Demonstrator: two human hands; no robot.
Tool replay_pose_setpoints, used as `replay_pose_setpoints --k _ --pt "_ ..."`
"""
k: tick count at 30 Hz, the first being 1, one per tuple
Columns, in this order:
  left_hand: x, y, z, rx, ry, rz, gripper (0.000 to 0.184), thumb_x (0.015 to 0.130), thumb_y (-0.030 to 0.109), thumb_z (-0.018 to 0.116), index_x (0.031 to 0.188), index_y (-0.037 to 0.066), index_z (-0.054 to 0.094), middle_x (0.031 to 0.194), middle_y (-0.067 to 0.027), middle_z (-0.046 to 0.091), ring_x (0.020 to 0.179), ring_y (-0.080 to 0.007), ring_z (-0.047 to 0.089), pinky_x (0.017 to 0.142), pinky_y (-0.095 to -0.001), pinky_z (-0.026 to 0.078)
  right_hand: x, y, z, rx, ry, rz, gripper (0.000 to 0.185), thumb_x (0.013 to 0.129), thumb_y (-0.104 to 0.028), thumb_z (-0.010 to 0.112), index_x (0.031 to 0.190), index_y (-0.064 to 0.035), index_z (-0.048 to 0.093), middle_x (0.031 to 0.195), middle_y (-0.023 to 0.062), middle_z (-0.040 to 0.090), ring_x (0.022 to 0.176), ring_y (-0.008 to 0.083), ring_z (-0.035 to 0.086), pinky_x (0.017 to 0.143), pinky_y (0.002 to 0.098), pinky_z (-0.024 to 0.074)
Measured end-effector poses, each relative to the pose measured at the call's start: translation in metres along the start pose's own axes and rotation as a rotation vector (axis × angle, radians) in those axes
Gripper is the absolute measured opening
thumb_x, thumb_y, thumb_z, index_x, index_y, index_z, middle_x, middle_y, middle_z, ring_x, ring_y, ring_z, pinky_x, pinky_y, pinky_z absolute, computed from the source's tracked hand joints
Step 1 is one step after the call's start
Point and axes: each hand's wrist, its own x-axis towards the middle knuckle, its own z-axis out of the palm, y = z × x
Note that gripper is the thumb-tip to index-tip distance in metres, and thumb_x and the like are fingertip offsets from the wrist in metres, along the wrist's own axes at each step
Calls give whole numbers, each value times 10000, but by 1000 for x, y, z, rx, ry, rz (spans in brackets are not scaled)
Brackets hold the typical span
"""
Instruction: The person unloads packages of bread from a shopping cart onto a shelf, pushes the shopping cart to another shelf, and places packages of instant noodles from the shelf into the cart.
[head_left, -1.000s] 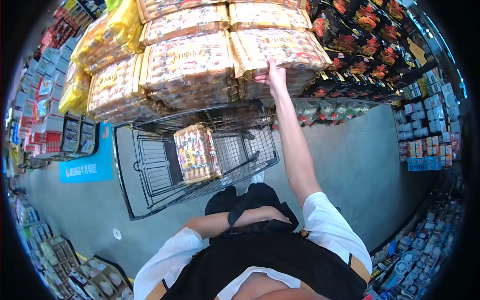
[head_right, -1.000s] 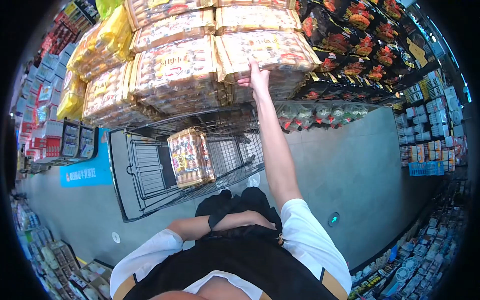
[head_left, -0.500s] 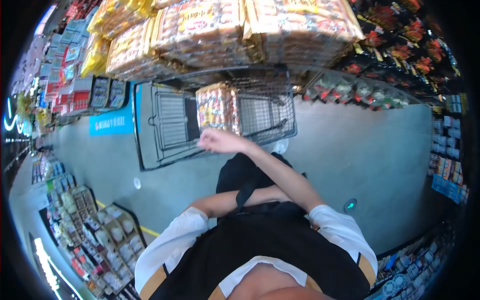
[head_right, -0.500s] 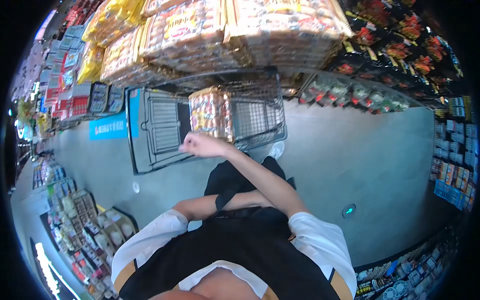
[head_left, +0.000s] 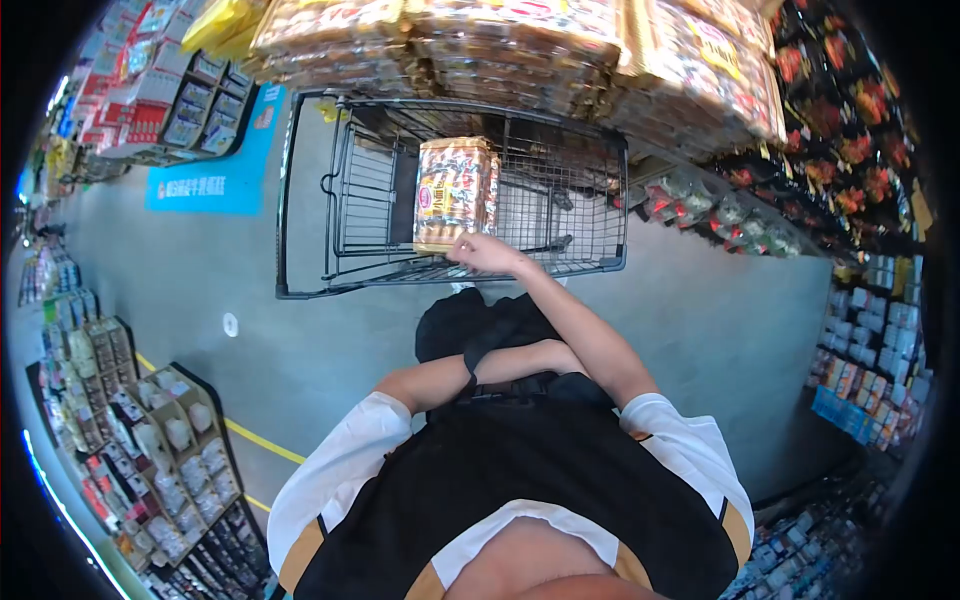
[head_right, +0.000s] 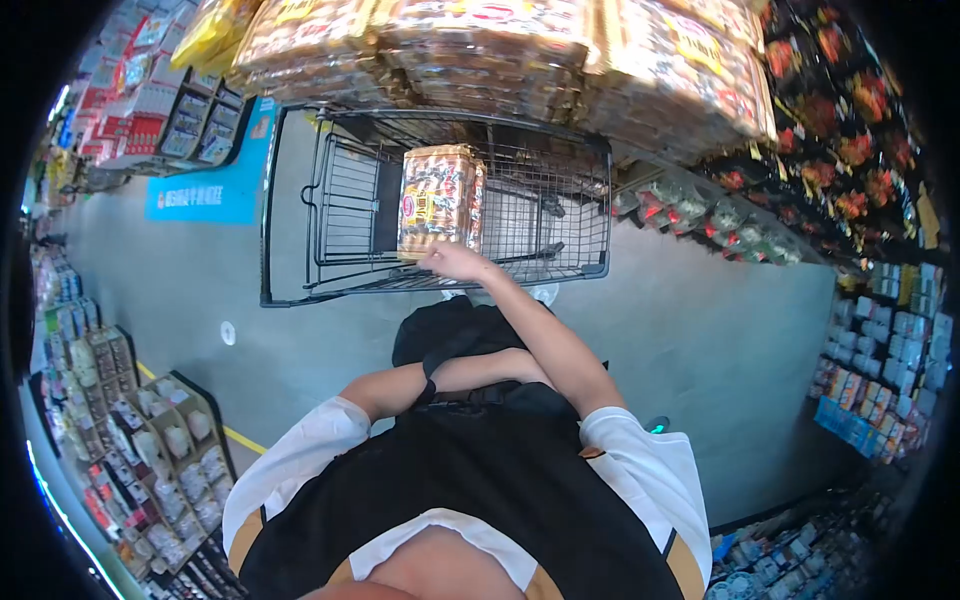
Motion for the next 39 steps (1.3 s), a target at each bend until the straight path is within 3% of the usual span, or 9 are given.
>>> replay_pose_setpoints --k 8,11,12,19,22,26,32,35,39 --pt "-79 56 -14 -46 -347 -383 441 919 326 543 1229 13 567 1241 -90 576 1133 -157 526 967 -300 393 32 120 22 190 220 485 201 913 -218 540 841 -32 564 721 35 606 591 101 556 516 238 457" --pt "-46 -34 -11 -519 -146 5 261 763 88 705 998 -23 692 999 -131 673 900 -164 626 801 -282 488 30 128 31 114 241 517 179 910 -199 524 843 -40 571 716 40 611 583 99 556 494 238 453" --pt "-84 27 -16 -58 -340 -142 524 954 402 420 1321 32 478 1325 -49 509 1131 -105 511 963 -280 393 34 131 31 107 281 508 176 908 -196 518 844 -42 576 716 44 616 582 98 558 484 240 450" --pt "-122 91 -19 -145 -348 -372 579 922 400 489 1350 14 429 1355 -61 472 1191 -166 465 985 -313 354 88 183 35 178 379 530 168 891 -168 516 1013 -51 520 771 74 604 600 136 575 421 284 470" --pt "-128 60 -14 -128 -353 -440 557 915 370 513 1360 46 435 1346 -68 485 1190 -162 468 996 -300 335 127 239 43 105 469 550 646 795 -447 664 1195 -7 414 940 129 589 741 175 576 568 311 500" --pt "-111 34 -4 -136 -292 -665 672 887 453 463 1425 77 322 1462 -88 343 1257 -225 424 1028 -302 303 156 219 46 302 434 476 899 748 -436 720 1344 62 267 1231 235 510 1161 312 499 993 351 373" --pt "-95 20 -5 -281 -265 -515 555 878 403 492 1319 68 457 1335 -113 488 1203 -257 489 963 -340 370 171 227 67 342 625 562 942 690 -429 769 1325 76 290 1326 223 419 1223 307 435 1015 347 358" --pt "-129 62 -62 -77 -8 463 247 847 175 560 944 -39 636 881 -148 669 826 -273 620 788 -368 456 173 207 60 388 641 612 933 634 -404 811 1296 52 340 1286 212 447 1193 305 449 1008 355 358" --pt "-167 48 -85 -87 376 86 229 876 101 516 1063 3 604 1000 -128 654 955 -222 612 875 -311 442 174 162 56 267 701 576 836 587 -379 831 1156 85 431 1135 216 481 1110 307 458 948 358 387"
